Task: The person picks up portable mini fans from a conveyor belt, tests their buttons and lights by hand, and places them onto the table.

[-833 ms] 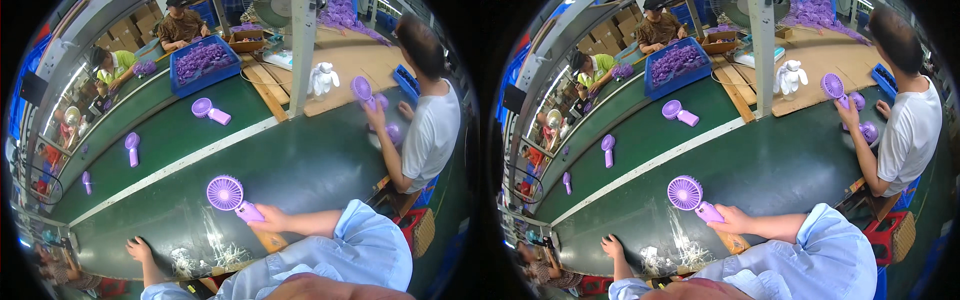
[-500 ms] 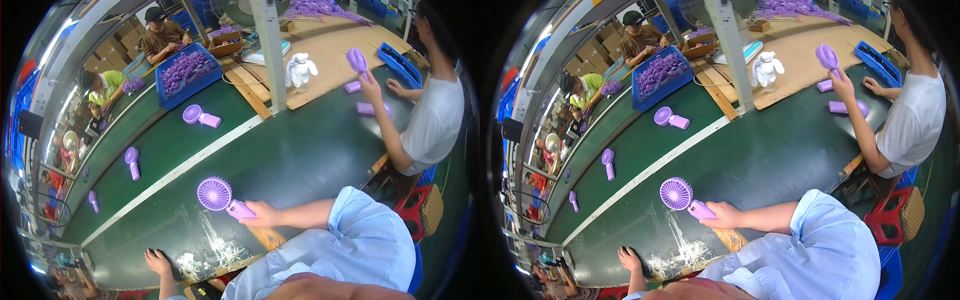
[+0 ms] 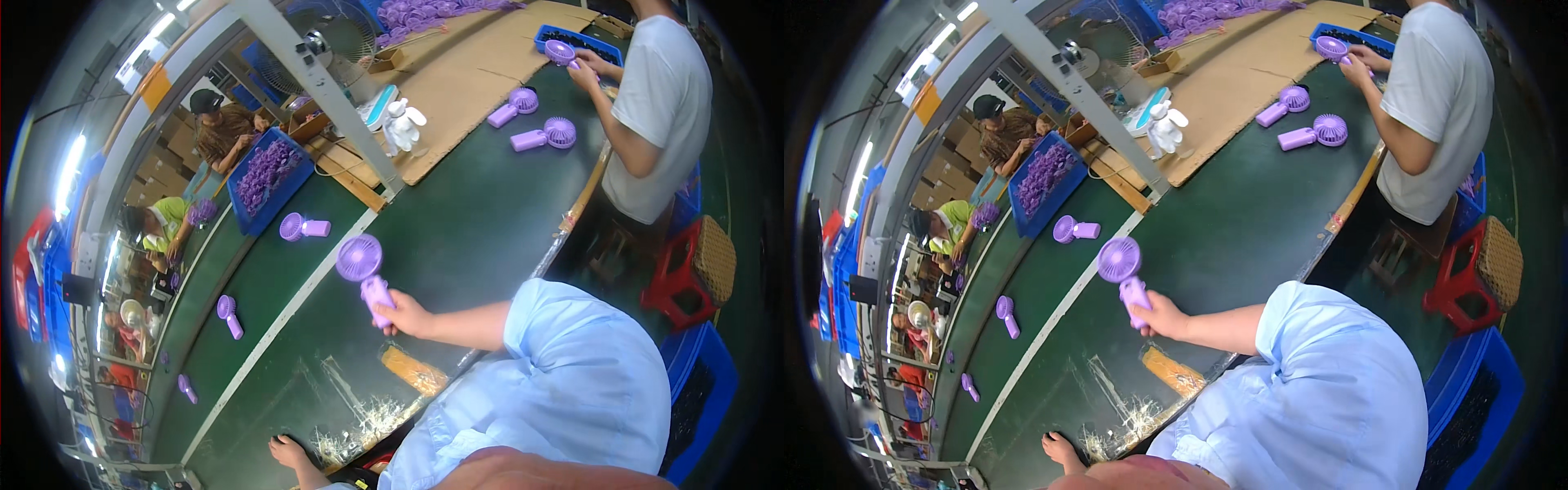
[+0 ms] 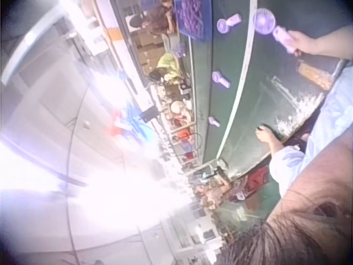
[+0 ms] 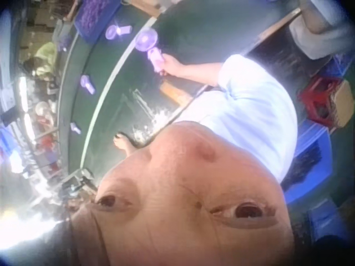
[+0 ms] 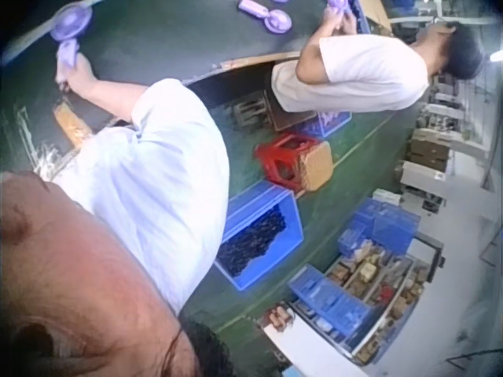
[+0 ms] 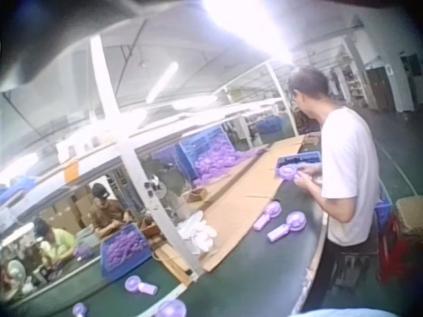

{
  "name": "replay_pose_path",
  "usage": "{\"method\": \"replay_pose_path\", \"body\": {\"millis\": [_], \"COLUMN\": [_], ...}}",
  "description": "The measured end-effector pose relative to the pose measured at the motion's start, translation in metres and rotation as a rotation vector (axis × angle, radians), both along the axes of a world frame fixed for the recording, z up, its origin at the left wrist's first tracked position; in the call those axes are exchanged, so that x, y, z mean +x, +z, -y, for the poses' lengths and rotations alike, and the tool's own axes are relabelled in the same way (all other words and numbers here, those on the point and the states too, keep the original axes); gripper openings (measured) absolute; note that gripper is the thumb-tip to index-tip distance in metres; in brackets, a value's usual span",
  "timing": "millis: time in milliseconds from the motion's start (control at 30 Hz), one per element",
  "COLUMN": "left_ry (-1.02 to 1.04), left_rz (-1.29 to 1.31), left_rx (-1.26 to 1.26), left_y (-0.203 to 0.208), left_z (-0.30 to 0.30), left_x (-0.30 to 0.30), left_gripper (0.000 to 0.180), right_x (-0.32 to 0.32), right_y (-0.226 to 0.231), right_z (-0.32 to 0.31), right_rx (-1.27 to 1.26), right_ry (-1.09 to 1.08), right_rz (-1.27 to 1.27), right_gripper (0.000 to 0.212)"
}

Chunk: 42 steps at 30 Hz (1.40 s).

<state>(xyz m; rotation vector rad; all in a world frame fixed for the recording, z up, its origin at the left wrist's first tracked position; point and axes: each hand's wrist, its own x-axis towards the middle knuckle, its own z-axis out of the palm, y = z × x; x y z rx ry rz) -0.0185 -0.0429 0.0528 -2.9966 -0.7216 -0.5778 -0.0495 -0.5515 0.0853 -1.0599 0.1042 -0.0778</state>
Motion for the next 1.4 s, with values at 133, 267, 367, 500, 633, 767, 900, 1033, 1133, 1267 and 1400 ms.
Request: {"method": "replay_pose_path", "body": {"millis": [133,267,367,500,633,767,900,1033,1133,1267,1400], "left_ry": [0.010,-0.002,-0.003,-0.012,-0.020,0.021,0.032,-0.036,0.021,-0.015,-0.347], "left_rz": [0.045,0.073,0.072,0.089,0.101,0.045,0.044,0.074,0.007,0.003,0.039], "left_rx": [-0.021,0.010,0.004,0.007,0.019,0.009,0.021,0.002,-0.014,0.086,0.060], "left_y": [0.000,-0.005,0.000,-0.001,-0.007,0.000,0.001,0.003,0.003,0.005,0.016], "left_z": [0.006,-0.011,0.006,0.003,-0.006,0.001,-0.009,0.000,0.006,0.030,0.066], "left_x": [-0.002,-0.003,-0.004,-0.004,-0.002,-0.007,-0.014,-0.001,-0.004,-0.004,0.018], "left_gripper": [0.036,0.034,0.033,0.033,0.034,0.035,0.036,0.038,0.040,0.049,0.054], "right_x": [0.017,0.036,0.047,0.067,0.076,0.075,0.086,0.082,0.096,0.109,0.150], "right_y": [0.011,0.017,0.002,-0.006,-0.008,0.000,0.009,0.012,0.000,0.019,0.022], "right_z": [0.051,0.132,0.210,0.300,0.312,0.234,0.173,0.149,0.138,0.122,0.100], "right_rx": [0.185,0.117,-0.039,-0.235,-0.795,-0.197,-0.374,-0.467,-0.762,-0.919,-1.078], "right_ry": [-0.338,-0.522,-0.642,-0.950,-1.419,-0.621,-0.159,-0.007,0.151,0.296,0.363], "right_rz": [0.026,-0.057,-0.184,-0.139,-0.282,0.028,0.041,0.038,-0.018,-0.128,-0.017], "right_gripper": [0.026,0.029,0.024,0.020,0.036,0.017,0.018,0.018,0.021,0.024,0.028]}}
